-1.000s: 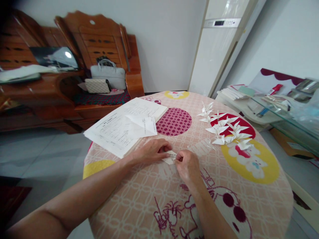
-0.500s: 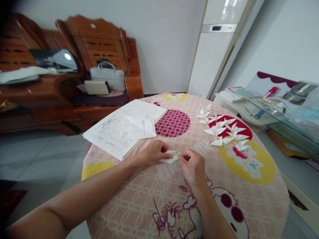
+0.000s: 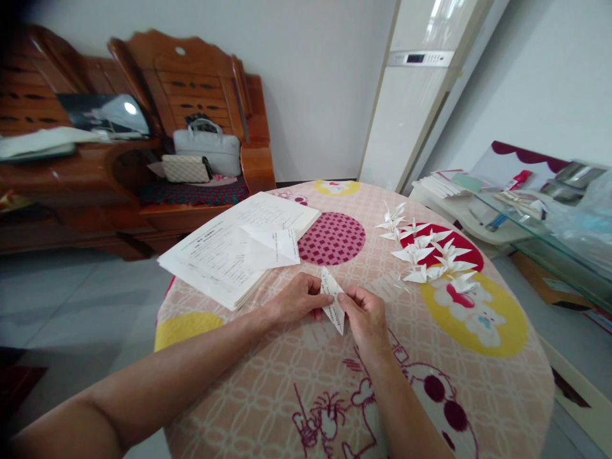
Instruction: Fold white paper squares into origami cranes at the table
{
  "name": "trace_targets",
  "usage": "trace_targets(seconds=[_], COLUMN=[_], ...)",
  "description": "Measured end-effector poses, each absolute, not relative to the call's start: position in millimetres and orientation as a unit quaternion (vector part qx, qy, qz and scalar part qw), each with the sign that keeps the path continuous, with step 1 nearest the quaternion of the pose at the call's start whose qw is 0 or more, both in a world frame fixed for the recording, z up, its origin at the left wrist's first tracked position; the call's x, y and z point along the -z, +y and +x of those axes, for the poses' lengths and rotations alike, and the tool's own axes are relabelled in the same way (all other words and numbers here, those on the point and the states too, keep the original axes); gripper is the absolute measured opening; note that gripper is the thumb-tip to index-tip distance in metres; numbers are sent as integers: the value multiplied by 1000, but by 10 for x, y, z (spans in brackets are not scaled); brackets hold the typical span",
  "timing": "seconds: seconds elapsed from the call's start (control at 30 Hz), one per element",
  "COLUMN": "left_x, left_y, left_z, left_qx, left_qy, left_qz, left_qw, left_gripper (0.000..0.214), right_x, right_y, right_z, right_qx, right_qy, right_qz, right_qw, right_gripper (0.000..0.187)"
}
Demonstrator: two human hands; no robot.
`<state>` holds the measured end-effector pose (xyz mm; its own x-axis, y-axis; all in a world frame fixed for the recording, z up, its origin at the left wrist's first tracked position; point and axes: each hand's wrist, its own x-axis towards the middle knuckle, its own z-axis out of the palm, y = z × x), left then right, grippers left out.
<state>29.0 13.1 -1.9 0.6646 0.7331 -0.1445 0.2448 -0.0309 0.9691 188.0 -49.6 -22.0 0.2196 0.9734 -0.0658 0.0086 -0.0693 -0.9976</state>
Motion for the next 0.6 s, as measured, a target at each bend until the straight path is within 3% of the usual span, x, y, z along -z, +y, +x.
trace_targets(seconds=[0.37,0.6], left_x=[60,-3], left_y=[225,163], left_z=[179,196], left_qx=[-177,-203], left_qy=[375,394], left_qz=[672,647], left_qw=[614,620], left_gripper=[27,19], right_x=[127,104], right_y=[-485,-501], right_z=[2027,2029], right_qx=[-479,-499], right_qy=[-553,-549], right_qz=[-570,-546], right_qw=[375,389], right_gripper=[21,20])
